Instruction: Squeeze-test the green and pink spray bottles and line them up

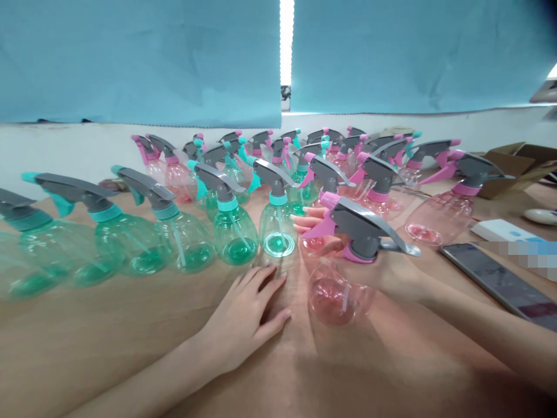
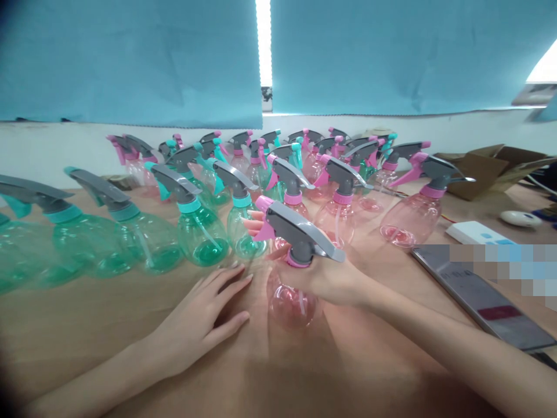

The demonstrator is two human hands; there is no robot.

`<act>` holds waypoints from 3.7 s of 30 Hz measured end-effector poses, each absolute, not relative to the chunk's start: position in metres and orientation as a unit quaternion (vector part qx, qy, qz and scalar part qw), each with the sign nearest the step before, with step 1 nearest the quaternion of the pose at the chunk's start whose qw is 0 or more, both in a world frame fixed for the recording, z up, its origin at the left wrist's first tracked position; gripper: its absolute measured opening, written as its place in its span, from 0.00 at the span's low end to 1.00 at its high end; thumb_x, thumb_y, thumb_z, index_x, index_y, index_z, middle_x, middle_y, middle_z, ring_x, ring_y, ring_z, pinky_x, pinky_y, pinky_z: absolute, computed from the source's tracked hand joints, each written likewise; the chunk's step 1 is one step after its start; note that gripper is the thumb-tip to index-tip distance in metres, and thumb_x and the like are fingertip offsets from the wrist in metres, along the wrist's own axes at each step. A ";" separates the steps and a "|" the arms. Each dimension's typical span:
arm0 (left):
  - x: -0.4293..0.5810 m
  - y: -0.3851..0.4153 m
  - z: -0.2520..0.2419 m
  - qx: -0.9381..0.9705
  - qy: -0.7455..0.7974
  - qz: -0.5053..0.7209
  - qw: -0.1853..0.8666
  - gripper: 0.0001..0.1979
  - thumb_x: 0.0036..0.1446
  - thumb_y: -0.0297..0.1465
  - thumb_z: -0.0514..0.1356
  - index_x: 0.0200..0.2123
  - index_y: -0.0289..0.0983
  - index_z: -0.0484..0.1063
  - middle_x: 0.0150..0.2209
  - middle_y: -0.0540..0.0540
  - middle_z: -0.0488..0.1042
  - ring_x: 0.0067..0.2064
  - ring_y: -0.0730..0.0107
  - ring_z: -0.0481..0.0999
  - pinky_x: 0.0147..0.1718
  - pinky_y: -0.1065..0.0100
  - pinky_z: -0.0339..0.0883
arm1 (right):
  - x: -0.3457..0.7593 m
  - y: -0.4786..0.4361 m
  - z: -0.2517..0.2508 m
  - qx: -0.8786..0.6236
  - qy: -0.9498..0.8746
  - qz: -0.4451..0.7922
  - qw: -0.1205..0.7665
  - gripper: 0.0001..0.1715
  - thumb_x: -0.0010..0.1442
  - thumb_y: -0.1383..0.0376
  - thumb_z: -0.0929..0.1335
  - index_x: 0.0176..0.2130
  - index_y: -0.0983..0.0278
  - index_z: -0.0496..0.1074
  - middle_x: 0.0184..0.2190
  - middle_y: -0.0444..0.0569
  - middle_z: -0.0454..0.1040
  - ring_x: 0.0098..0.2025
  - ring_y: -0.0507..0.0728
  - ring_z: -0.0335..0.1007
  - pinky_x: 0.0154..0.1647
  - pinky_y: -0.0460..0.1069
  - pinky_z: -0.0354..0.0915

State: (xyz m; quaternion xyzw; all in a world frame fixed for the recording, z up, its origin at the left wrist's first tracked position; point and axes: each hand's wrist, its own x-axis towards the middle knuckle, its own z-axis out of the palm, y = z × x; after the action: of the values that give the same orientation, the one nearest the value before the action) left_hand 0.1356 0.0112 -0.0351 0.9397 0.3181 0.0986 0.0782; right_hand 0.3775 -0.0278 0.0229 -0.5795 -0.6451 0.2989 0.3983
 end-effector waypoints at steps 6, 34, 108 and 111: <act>0.136 0.012 -0.036 0.940 0.317 0.102 0.075 0.25 0.65 0.42 0.54 0.60 0.35 0.62 0.62 0.38 0.61 0.62 0.51 0.59 0.57 0.49 0.57 | 0.378 -0.027 0.020 -0.560 -0.658 0.314 0.393 0.08 0.49 0.63 0.67 0.33 0.58 0.74 0.28 0.40 0.77 0.32 0.59 0.76 0.31 0.50 0.71; 0.136 0.013 -0.036 0.941 0.314 0.101 0.070 0.25 0.64 0.41 0.54 0.60 0.35 0.63 0.61 0.37 0.62 0.61 0.50 0.60 0.56 0.48 0.58 | 0.377 -0.031 0.030 -0.601 -0.625 0.315 0.386 0.04 0.44 0.62 0.67 0.26 0.59 0.69 0.19 0.39 0.66 0.22 0.51 0.64 0.21 0.46 0.62; 0.135 0.011 -0.036 0.939 0.319 0.103 0.076 0.24 0.64 0.41 0.54 0.60 0.36 0.63 0.61 0.38 0.62 0.61 0.51 0.60 0.57 0.49 0.57 | 0.370 -0.029 0.032 -0.560 -0.641 0.282 0.442 0.04 0.45 0.67 0.66 0.26 0.58 0.66 0.22 0.40 0.71 0.30 0.56 0.72 0.33 0.50 0.70; 0.135 0.011 -0.036 0.939 0.319 0.102 0.075 0.24 0.64 0.41 0.54 0.60 0.35 0.63 0.61 0.37 0.62 0.61 0.50 0.60 0.57 0.49 0.57 | 0.370 -0.029 0.031 -0.586 -0.628 0.294 0.420 0.00 0.45 0.64 0.65 0.24 0.58 0.67 0.18 0.41 0.67 0.27 0.58 0.71 0.30 0.52 0.68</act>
State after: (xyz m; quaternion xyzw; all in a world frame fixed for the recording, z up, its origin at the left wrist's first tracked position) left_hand 0.1355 0.0113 -0.0356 0.9391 0.3192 0.1021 0.0753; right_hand 0.3697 -0.0286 0.0306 -0.5859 -0.6276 0.2941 0.4199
